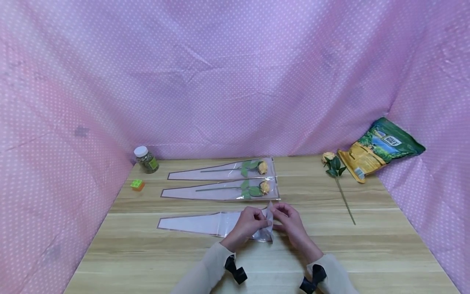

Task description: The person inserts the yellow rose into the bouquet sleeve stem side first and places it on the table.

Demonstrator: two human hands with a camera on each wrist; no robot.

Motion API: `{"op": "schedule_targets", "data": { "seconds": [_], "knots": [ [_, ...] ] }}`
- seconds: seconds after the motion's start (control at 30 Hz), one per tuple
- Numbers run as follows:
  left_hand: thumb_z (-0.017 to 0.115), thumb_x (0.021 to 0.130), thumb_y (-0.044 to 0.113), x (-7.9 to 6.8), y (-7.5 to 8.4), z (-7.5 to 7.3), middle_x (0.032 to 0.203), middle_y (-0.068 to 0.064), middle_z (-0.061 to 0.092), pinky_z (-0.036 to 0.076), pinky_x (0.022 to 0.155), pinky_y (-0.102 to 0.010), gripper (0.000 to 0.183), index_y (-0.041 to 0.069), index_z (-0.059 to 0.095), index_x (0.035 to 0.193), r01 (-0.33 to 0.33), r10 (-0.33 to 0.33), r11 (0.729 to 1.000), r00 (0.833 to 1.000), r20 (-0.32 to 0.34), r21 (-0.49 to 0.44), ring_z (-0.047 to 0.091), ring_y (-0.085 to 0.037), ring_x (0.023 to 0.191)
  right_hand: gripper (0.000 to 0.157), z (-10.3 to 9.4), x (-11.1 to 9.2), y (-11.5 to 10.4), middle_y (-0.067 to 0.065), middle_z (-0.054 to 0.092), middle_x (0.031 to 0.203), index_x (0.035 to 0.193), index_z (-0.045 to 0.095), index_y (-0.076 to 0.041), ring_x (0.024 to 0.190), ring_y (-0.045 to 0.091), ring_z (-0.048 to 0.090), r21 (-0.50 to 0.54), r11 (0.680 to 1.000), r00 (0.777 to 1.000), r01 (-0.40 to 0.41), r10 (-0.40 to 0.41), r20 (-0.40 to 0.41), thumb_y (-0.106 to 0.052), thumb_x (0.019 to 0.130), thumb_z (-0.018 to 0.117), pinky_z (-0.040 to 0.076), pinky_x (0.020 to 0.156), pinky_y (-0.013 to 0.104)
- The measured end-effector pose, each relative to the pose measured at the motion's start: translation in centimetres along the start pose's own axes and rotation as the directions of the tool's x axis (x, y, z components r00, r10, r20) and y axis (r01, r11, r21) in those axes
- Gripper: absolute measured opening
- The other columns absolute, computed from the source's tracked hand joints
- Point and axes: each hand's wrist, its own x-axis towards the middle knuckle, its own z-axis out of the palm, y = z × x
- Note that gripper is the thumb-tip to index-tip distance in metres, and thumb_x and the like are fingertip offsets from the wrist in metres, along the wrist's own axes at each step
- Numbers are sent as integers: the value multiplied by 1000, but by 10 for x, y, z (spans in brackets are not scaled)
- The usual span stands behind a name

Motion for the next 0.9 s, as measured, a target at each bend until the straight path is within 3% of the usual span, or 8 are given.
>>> {"op": "schedule_targets", "data": {
  "seconds": [0.2,0.37,0.63,0.9],
  "knots": [
    [75,80,3,-1,-1,-1,66,7,54,37,60,-21,20,-11,64,73,-28,28,1000,1000,-6,-6,48,-8,67,25,9,2,-1,10,59,113,112,57,4,97,12,62,-71,997,999,6,-10,-46,-16,98,60,59,75,31],
    [76,82,7,-1,-1,-3,67,6,55,37,62,-21,22,-11,65,76,-8,8,999,1000,-3,-36,49,-9,70,20,10,4,-2,11,59,111,109,59,6,94,12,61,-95,995,998,9,-15,-63,-11,97,59,59,74,29],
    [75,85,8,2,-2,-5,65,6,53,37,59,-21,22,-11,66,78,-4,2,997,1000,-28,-80,48,-10,66,13,-5,6,-4,9,59,108,104,60,5,88,10,63,-103,995,996,-18,10,-84,-6,98,57,59,68,26],
    [75,86,10,2,-3,-4,63,5,52,37,55,-22,24,-11,66,79,-24,15,995,996,-83,-100,48,-10,61,10,-22,9,-5,1,58,94,100,61,4,82,10,61,-172,985,999,-34,27,-40,-5,96,59,57,65,23]
  ]
}}
